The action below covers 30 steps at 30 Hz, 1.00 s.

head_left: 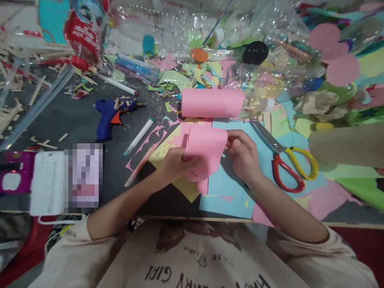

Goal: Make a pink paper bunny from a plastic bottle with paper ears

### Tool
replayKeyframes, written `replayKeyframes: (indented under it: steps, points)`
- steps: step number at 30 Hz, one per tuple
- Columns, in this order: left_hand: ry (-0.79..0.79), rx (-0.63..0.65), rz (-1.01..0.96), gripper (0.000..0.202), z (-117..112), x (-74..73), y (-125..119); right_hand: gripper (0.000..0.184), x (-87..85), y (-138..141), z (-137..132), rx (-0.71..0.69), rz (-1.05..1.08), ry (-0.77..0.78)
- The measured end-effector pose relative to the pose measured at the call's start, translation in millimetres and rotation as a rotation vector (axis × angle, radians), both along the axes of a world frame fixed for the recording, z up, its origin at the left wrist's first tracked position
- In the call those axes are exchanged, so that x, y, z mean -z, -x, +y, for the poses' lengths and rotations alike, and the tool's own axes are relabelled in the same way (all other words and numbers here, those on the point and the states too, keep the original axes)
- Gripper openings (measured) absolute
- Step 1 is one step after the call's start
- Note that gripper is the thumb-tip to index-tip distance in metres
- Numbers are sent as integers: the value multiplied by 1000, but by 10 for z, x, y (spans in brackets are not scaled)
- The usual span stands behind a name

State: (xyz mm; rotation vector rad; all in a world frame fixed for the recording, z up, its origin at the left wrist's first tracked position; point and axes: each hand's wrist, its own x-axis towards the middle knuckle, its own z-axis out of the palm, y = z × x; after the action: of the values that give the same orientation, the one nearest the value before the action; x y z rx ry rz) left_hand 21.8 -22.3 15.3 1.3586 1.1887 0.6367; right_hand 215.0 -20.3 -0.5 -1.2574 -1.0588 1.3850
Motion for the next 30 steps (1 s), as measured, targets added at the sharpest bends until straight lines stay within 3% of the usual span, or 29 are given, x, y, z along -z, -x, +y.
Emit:
replayKeyframes:
  steps: [7, 13, 16, 20, 26, 30]
  points:
    - [30, 33, 33, 37, -32, 53, 15, 44, -17, -14, 42, -16, 75, 9]
    - [-200, 99, 40, 40, -50, 40, 80, 31, -17, -27, 61, -19, 151, 134]
    - [-262, 42, 53, 32, -33, 6, 95, 29, 1, -41, 83, 23, 141, 99]
    - [-331, -124, 76, 10, 17, 47, 89, 24, 10, -43, 76, 21, 149, 57]
    - [-250, -340, -107, 24, 103, 188, 137, 27, 14, -59, 28, -165, 133, 63]
    - [-300, -274, -284, 50, 122, 262, 175, 28, 57, -54, 27, -181, 41, 145]
